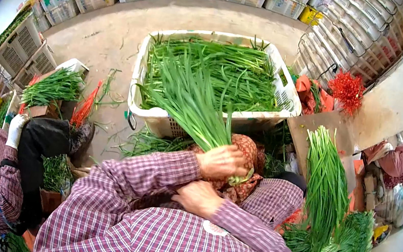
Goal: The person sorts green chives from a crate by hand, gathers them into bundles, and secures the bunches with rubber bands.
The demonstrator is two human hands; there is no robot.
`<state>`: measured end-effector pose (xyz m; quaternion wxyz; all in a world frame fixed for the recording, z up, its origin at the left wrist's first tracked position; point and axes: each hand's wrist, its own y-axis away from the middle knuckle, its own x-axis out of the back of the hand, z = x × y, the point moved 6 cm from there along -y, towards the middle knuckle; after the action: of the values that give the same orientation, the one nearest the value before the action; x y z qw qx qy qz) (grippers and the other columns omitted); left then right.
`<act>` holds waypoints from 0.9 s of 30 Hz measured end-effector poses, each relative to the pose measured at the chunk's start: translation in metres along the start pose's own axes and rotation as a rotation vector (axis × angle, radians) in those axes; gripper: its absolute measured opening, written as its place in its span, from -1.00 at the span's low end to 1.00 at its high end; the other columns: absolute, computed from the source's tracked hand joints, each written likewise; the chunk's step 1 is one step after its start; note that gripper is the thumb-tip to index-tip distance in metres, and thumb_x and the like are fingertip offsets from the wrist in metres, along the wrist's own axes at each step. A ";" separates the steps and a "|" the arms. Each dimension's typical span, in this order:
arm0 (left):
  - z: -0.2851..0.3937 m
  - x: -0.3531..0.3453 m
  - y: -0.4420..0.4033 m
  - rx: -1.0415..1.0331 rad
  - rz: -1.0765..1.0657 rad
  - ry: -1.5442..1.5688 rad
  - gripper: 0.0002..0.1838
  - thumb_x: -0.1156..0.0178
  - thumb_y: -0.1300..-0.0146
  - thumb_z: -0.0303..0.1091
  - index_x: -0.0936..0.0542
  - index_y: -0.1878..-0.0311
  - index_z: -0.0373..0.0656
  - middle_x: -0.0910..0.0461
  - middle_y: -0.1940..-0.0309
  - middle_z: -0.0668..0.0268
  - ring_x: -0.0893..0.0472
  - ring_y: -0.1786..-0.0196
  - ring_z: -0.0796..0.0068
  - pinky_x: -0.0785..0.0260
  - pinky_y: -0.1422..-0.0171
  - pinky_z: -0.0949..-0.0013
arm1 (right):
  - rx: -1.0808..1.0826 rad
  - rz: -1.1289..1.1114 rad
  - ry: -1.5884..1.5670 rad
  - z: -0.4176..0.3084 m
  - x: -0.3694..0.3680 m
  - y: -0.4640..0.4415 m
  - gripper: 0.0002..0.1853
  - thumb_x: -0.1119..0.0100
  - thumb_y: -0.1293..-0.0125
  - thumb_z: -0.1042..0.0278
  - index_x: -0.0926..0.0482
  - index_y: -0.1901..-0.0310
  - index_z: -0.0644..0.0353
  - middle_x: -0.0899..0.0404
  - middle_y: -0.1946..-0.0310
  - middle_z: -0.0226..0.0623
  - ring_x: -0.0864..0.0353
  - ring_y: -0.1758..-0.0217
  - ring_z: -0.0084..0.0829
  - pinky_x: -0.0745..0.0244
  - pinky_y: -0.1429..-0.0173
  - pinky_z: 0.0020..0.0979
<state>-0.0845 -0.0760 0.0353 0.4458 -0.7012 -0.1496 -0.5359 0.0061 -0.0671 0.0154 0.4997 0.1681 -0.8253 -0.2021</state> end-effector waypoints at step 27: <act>0.043 -0.054 0.016 0.035 -0.368 0.075 -0.62 -0.09 -0.17 -0.28 -0.49 -0.06 -0.14 -0.53 -0.01 0.26 -0.49 -0.15 0.30 -0.17 -0.43 0.09 | -0.116 1.140 -0.645 0.113 0.080 0.107 -0.82 -0.07 -0.38 0.40 -0.61 0.15 0.32 -0.67 0.31 -0.28 -0.64 0.32 -0.56 -0.55 0.26 -0.52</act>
<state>-0.0676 -0.0371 -0.0216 0.3579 -0.6336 -0.2678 -0.6314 -0.1385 0.0060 0.0820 0.2642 -0.3919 -0.8812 0.0099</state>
